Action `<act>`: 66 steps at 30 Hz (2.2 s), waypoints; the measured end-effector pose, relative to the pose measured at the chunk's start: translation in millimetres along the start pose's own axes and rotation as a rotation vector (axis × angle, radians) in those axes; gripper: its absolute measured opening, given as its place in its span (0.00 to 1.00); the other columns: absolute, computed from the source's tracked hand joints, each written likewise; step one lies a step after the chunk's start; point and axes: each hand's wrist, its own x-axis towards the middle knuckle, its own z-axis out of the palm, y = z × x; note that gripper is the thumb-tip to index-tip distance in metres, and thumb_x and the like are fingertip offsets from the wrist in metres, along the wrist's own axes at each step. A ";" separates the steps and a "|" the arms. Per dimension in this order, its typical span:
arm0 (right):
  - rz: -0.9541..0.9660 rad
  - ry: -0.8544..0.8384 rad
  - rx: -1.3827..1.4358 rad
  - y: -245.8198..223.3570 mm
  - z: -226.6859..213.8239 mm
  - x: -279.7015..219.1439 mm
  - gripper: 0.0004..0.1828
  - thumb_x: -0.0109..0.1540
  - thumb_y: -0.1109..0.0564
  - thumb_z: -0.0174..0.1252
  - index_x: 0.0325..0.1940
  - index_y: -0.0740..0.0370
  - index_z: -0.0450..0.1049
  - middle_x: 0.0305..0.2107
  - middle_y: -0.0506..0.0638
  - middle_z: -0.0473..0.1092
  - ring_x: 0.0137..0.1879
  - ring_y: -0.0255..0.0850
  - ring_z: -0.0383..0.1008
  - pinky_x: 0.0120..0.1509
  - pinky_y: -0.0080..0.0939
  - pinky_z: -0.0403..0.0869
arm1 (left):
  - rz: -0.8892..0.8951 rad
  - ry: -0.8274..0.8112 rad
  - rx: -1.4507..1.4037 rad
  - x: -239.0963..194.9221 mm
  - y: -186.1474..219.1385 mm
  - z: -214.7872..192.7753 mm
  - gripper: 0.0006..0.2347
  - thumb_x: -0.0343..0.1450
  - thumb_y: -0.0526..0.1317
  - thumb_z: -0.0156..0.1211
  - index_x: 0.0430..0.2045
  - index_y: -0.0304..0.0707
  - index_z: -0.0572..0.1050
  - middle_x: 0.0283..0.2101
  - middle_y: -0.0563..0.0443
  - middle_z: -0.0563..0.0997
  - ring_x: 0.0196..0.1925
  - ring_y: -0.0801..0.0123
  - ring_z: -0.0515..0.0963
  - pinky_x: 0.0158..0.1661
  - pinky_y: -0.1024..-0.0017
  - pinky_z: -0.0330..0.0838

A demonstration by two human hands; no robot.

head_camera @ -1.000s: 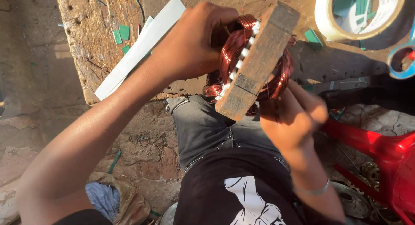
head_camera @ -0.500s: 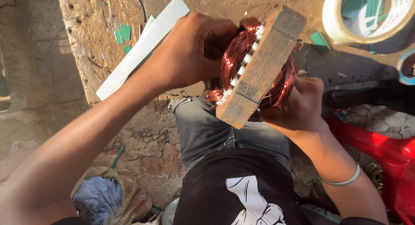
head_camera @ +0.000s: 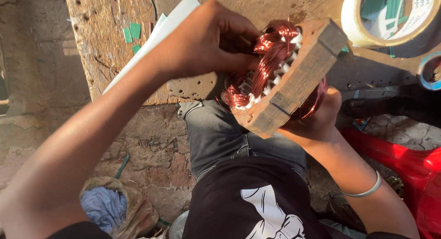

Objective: Rewinding or repairing a copper-wire coil for an electric fan motor.

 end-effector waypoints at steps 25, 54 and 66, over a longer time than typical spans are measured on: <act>-0.165 -0.031 -0.186 -14.2 -13.2 22.6 0.16 0.56 0.60 0.69 0.47 0.64 0.77 0.36 0.55 0.76 0.34 0.49 0.79 0.39 0.43 0.77 | -0.169 0.089 0.293 10.7 10.3 11.6 0.12 0.63 0.37 0.76 0.36 0.34 0.84 0.30 0.49 0.86 0.32 0.78 0.84 0.32 0.74 0.77; 0.228 0.262 -0.166 -27.3 15.8 18.5 0.27 0.59 0.63 0.71 0.58 0.75 0.70 0.44 0.56 0.75 0.50 0.40 0.78 0.58 0.40 0.75 | -0.045 0.181 0.241 3.3 2.8 14.2 0.10 0.64 0.39 0.74 0.31 0.32 0.81 0.28 0.47 0.85 0.30 0.71 0.87 0.32 0.72 0.78; 0.523 0.274 0.365 -27.5 2.6 -3.9 0.14 0.65 0.71 0.52 0.54 0.74 0.76 0.31 0.51 0.76 0.30 0.30 0.75 0.31 0.30 0.71 | -0.010 0.274 0.383 12.0 -9.1 27.4 0.14 0.68 0.46 0.74 0.27 0.33 0.81 0.24 0.43 0.82 0.25 0.62 0.85 0.28 0.67 0.74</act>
